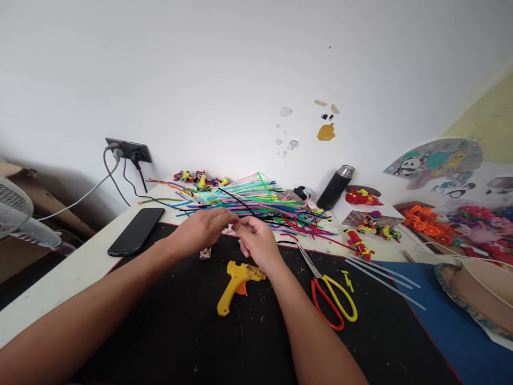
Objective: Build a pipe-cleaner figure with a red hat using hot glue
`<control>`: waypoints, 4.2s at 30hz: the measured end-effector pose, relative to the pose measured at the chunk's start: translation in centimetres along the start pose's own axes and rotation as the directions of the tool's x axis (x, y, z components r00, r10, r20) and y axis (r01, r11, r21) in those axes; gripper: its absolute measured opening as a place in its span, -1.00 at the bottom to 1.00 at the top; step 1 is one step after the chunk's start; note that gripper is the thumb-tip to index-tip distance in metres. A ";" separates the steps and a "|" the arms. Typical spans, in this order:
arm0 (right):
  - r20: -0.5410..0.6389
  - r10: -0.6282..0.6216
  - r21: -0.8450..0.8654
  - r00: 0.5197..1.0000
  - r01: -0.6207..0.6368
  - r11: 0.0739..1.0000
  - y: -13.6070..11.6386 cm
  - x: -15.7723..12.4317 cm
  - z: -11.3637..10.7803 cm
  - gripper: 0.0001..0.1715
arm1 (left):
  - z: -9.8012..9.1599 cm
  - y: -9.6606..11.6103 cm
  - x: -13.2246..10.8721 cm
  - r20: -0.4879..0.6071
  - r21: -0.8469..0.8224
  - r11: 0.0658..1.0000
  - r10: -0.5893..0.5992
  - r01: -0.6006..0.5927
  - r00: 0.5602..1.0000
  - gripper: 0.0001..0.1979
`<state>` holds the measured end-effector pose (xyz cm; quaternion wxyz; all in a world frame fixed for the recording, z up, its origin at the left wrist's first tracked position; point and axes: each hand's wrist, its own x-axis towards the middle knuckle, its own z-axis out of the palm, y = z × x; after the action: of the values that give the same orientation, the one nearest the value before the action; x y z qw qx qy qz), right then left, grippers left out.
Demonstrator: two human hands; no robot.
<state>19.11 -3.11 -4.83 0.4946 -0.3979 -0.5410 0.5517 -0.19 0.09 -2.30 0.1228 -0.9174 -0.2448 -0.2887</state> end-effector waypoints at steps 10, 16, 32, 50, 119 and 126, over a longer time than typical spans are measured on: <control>0.015 0.001 0.000 1.000 -0.001 1.000 -0.1 -0.1 0.2 -0.67 | 0.5 0.4 -0.2 -0.073 0.022 1.000 0.007 -0.005 0.997 -0.68; -0.021 0.003 0.017 1.000 -0.002 1.000 -0.6 -0.1 0.0 -0.71 | 0.0 0.5 0.6 0.091 -0.404 0.845 -0.345 0.351 0.934 -0.74; -0.008 -0.039 -0.123 0.999 0.037 0.992 -0.6 -0.4 0.2 -0.73 | -2.2 0.1 2.0 0.574 -0.682 0.208 -0.440 0.701 0.690 -0.55; -0.092 0.000 0.093 0.996 0.008 0.996 -0.3 0.2 0.0 -0.74 | 0.8 3.0 1.1 0.106 -0.571 0.606 -0.615 0.554 0.781 -0.74; -0.042 -0.361 -0.660 0.932 0.245 0.710 0.5 -0.8 0.2 -0.78 | -1.1 0.0 1.6 0.601 -0.596 0.250 -0.491 0.763 0.630 -0.78; -0.027 -0.378 -0.728 0.925 0.241 0.642 0.2 -0.9 0.1 -0.83 | -0.8 0.1 1.4 0.620 -0.573 0.262 -0.480 0.777 0.620 -0.78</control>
<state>19.12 -3.95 -5.10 0.4348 -0.5060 -0.7257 0.1680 0.48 0.21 -0.87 -0.4772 -0.7171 -0.4503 -0.2352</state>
